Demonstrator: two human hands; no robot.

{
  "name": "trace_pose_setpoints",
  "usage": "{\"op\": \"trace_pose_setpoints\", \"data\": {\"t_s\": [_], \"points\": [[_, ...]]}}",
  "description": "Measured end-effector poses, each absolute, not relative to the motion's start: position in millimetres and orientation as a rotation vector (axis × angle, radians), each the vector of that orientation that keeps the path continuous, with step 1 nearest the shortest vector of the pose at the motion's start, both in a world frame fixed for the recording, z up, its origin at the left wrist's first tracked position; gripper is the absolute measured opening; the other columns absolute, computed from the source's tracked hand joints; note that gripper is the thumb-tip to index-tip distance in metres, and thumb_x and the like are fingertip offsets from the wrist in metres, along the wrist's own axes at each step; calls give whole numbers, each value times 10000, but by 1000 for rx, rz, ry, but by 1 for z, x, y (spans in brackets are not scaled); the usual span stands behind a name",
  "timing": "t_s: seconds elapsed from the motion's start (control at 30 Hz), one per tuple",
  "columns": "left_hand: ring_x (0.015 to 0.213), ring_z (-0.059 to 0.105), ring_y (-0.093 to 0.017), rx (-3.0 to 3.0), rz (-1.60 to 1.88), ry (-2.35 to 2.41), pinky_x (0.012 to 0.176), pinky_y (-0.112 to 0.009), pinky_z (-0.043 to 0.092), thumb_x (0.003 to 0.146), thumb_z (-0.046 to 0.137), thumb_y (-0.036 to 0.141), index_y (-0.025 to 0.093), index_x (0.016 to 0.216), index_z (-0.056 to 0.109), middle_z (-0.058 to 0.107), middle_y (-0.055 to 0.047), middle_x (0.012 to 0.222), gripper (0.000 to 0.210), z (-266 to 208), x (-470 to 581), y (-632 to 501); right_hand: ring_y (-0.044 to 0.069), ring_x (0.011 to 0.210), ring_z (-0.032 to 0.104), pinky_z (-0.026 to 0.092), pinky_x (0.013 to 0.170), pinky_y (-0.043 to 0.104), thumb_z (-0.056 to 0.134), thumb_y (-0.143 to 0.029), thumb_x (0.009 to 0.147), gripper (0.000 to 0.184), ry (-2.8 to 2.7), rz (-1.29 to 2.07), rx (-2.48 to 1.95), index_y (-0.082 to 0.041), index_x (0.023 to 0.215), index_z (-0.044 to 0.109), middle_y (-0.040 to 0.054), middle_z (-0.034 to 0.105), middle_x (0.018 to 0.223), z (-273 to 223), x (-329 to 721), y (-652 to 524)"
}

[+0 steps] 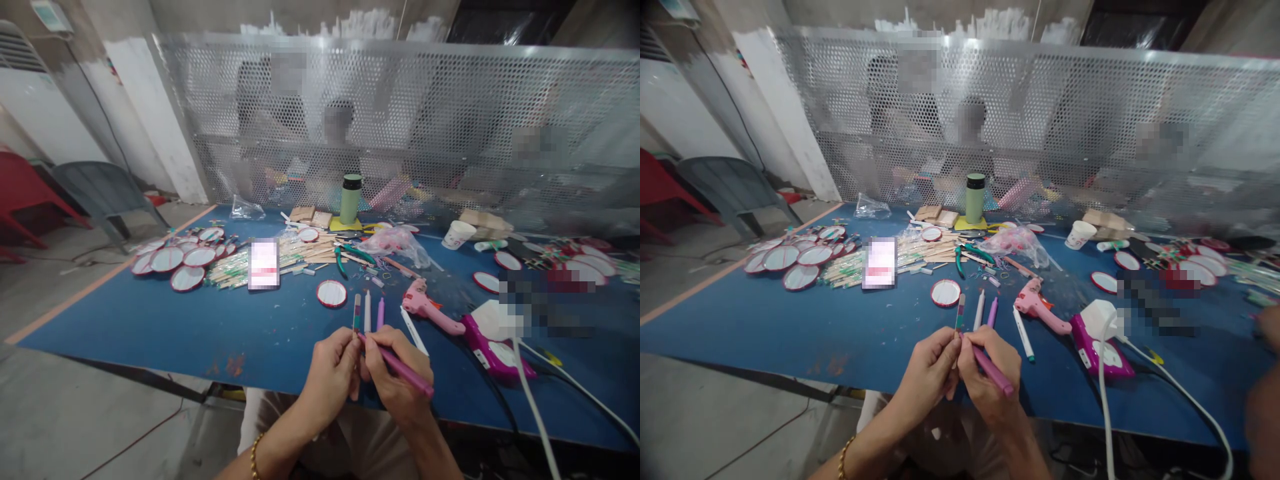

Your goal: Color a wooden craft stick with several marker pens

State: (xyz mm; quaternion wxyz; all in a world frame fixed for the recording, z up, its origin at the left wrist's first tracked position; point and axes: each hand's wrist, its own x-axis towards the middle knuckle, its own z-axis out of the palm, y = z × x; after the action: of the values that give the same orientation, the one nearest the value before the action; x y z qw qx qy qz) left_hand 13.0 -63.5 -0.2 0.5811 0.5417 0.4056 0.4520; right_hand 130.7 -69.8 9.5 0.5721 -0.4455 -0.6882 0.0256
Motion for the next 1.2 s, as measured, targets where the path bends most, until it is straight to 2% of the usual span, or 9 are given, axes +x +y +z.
{"op": "trace_pose_setpoints", "data": {"t_s": [0.3, 0.47, 0.57, 0.83, 1.07, 1.2], "points": [[314, 360, -54, 1246, 1054, 936, 348, -165, 275, 903, 487, 566, 211, 688, 450, 412, 93, 428, 417, 2, 14, -64, 101, 507, 621, 507, 518, 194, 570, -163, 914, 161, -1623, 92, -1025, -196, 771, 636, -26, 643, 605, 11, 130, -69], [307, 377, -51, 1190, 1031, 923, 331, -169, 266, 876, 502, 629, 202, 731, 478, 512, 65, 490, 452, 1, 13, -63, 97, 499, 614, 493, 508, 188, 578, -166, 902, 154, -1574, -31, -1088, -202, 762, 631, -24, 661, 627, 10, 132, -71], [300, 376, -55, 1177, 1028, 917, 323, -173, 259, 855, 512, 663, 203, 740, 486, 505, 68, 481, 475, 1, 13, -63, 92, 484, 601, 475, 480, 182, 575, -176, 902, 152, -1585, -27, -1098, -205, 764, 631, -28, 655, 621, 11, 133, -72], [309, 367, -49, 1218, 1059, 911, 340, -162, 269, 901, 495, 590, 203, 710, 471, 445, 86, 447, 432, -1, 14, -63, 97, 519, 632, 501, 524, 179, 574, -158, 909, 150, -1622, -38, -1027, -202, 775, 624, -24, 657, 633, 10, 131, -69], [300, 376, -51, 1158, 1004, 892, 324, -164, 247, 883, 508, 599, 200, 770, 485, 546, 53, 502, 415, -2, 13, -63, 89, 505, 605, 480, 503, 175, 588, -150, 898, 146, -1517, -35, -1098, -205, 767, 621, -35, 637, 630, 7, 135, -72], [306, 387, -53, 1205, 968, 897, 335, -167, 264, 886, 491, 602, 198, 766, 485, 552, 45, 512, 421, -3, 15, -60, 90, 471, 588, 457, 464, 181, 595, -173, 900, 146, -1514, -8, -1102, -205, 762, 629, -39, 630, 615, 8, 137, -71]]}}
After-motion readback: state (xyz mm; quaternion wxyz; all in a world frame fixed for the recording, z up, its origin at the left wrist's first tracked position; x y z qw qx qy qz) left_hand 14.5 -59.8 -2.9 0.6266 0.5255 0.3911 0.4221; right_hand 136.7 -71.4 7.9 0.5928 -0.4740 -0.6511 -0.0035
